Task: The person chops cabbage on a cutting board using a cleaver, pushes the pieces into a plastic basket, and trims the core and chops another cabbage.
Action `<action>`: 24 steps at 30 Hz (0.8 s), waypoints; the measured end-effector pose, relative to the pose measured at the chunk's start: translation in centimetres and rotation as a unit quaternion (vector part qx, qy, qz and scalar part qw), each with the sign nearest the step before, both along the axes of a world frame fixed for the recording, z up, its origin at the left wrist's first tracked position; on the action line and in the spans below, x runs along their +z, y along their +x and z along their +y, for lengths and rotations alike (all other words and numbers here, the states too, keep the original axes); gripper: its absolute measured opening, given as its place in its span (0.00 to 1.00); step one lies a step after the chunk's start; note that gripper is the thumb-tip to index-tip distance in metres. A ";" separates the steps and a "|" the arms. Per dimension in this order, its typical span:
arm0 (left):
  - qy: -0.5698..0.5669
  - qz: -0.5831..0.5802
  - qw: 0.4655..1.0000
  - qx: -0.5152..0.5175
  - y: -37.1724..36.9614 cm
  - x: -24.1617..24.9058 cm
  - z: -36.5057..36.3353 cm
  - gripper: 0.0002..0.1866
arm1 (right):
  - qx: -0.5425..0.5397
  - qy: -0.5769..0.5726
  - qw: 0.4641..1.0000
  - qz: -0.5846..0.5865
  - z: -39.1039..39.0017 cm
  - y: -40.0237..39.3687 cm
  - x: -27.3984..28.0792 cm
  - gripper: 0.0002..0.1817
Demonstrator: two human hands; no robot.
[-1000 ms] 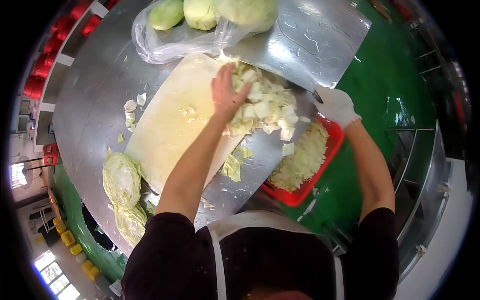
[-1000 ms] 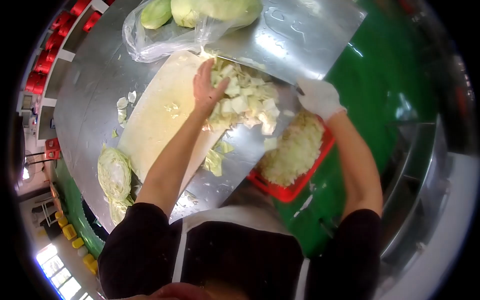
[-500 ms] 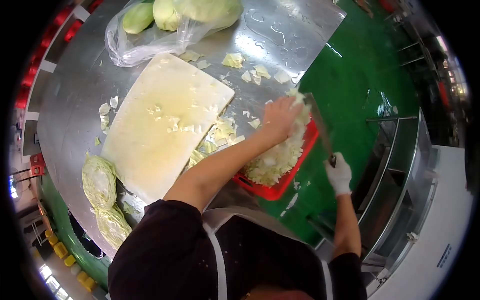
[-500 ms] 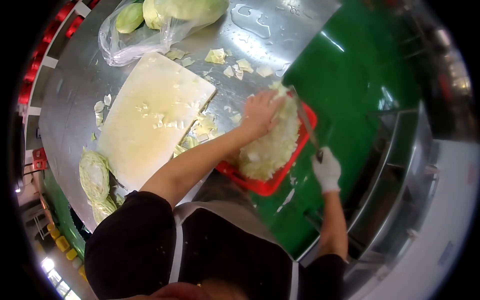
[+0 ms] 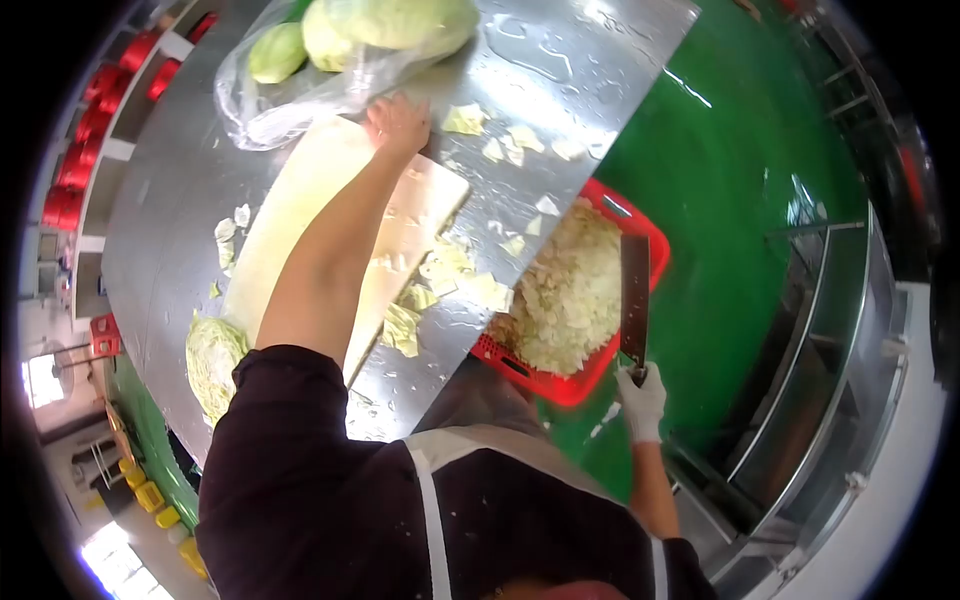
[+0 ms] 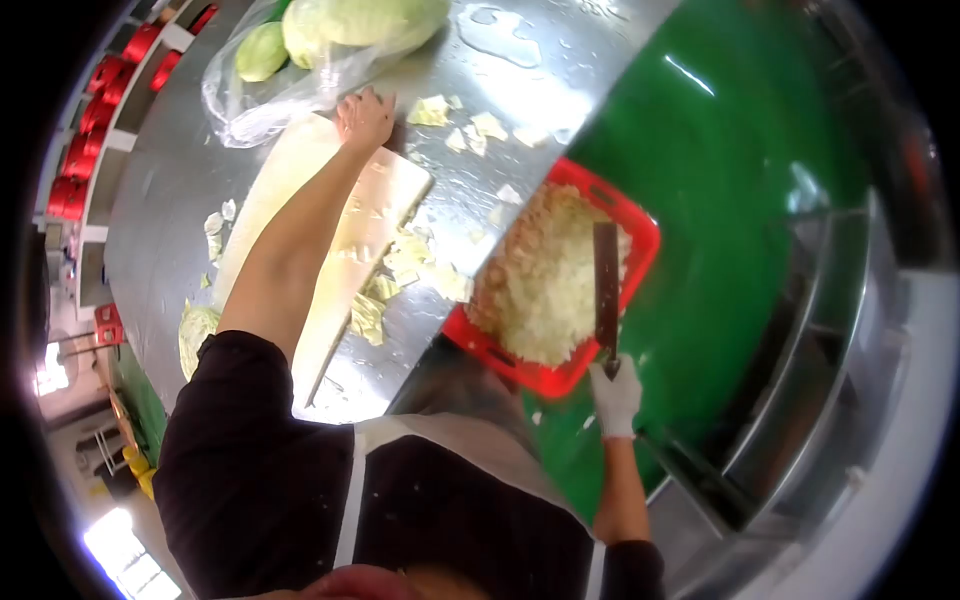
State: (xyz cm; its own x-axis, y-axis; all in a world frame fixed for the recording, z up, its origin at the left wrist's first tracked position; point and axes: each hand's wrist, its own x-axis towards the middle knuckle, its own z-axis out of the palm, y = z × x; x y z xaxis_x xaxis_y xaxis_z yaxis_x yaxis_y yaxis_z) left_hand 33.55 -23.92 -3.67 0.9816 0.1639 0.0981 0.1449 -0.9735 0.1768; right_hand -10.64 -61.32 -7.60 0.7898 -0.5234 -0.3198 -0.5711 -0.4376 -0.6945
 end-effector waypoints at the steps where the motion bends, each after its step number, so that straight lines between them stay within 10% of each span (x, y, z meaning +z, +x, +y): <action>1: -0.025 -0.039 0.999 -0.011 -0.3 -0.1 -1.6 0.33 | 0.001 -0.001 1.000 -0.001 0.0 -0.6 -0.8 0.09; 15: -0.259 -0.123 0.864 -0.414 -14.4 0.6 -22.3 0.23 | -0.160 0.145 0.976 0.010 0.4 -1.8 4.2 0.11; 19: -0.271 -0.143 0.896 -0.321 -17.8 3.6 -7.8 0.27 | -0.186 0.162 0.969 0.029 -0.1 -2.8 4.1 0.12; 24: -0.004 0.040 0.950 -0.309 -29.7 0.6 9.5 0.66 | -0.179 0.184 0.966 0.029 -0.9 -5.1 1.0 0.13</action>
